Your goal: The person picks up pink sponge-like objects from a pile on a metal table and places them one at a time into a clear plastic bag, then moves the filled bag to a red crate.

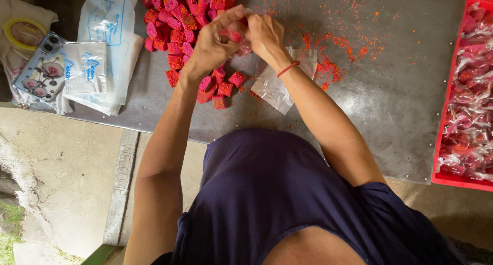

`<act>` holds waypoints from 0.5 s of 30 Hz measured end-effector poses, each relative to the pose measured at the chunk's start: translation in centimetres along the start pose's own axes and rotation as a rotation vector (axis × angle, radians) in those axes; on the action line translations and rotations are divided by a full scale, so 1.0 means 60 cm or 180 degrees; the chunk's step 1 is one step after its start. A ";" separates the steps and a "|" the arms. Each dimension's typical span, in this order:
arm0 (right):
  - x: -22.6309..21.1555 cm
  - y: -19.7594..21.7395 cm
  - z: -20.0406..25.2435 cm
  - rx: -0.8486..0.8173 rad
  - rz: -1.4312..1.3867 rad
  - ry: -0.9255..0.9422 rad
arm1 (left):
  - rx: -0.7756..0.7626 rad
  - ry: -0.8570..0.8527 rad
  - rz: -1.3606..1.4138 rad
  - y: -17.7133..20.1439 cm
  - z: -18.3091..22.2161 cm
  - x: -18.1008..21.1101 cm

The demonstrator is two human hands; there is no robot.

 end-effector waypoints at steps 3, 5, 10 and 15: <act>0.021 -0.024 0.011 -0.0724 0.0273 -0.0422 | -0.0042 0.0006 0.0217 -0.012 -0.006 -0.010; 0.005 -0.012 0.012 -0.0590 -0.0567 0.0039 | 0.0035 0.0015 0.0239 -0.006 -0.011 -0.019; 0.024 -0.046 0.015 -0.0593 0.0375 0.0316 | 0.0150 -0.0045 -0.0304 -0.003 -0.011 -0.034; 0.005 -0.039 0.031 -0.0210 -0.0079 0.0998 | 0.0152 -0.0850 -0.0874 -0.008 0.000 0.004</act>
Point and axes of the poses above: each hand's wrist, its own z-axis away from the middle knuckle, its own y-axis out of the back of the hand, x = y × z, the point moved 9 cm from there along -z, towards the middle knuckle, and after that the axes turned 6 degrees about x, right-handed, at the moved point
